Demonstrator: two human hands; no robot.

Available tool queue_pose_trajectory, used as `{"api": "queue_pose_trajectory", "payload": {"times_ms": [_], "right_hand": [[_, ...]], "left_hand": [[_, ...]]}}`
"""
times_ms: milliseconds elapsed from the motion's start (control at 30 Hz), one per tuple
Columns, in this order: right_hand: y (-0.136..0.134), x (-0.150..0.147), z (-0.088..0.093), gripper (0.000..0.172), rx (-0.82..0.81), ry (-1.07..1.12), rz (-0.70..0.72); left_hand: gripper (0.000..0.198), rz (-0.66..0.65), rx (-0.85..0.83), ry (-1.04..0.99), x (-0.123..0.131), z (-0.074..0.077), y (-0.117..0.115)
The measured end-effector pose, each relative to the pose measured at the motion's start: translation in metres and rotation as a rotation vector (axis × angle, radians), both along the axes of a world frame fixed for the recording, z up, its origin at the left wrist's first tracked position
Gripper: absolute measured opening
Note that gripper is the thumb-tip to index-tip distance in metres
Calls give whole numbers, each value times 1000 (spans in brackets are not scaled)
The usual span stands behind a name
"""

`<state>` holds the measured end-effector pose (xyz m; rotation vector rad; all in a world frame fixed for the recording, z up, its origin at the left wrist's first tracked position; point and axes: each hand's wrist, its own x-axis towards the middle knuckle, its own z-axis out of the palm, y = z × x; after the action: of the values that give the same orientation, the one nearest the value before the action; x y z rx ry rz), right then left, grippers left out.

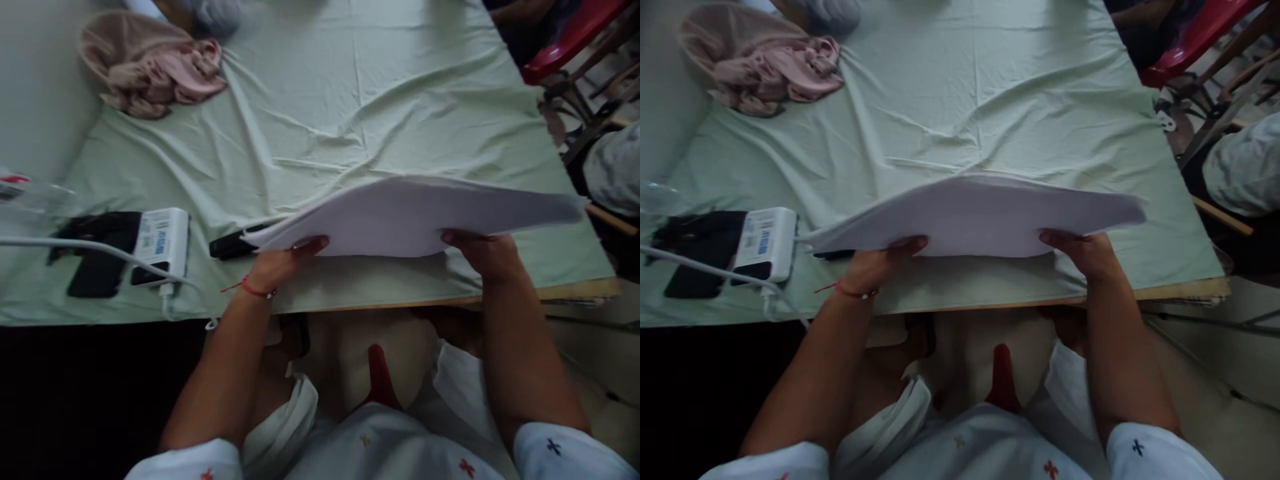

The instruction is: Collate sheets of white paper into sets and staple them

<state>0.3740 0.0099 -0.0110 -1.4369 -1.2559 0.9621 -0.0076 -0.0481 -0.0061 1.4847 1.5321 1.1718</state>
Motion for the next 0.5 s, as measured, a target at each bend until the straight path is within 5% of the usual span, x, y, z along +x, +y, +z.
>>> {"api": "queue_pose_trajectory", "payload": {"times_ms": [167, 367, 500], "right_hand": [[0, 0, -1, 44, 24, 21, 4], [-1, -2, 6, 46, -73, 9, 47], [1, 0, 4, 36, -40, 12, 99]], "left_hand": [[43, 38, 31, -94, 9, 3, 1], [35, -199, -104, -198, 4, 7, 1], [27, -54, -32, -120, 5, 6, 5]]}}
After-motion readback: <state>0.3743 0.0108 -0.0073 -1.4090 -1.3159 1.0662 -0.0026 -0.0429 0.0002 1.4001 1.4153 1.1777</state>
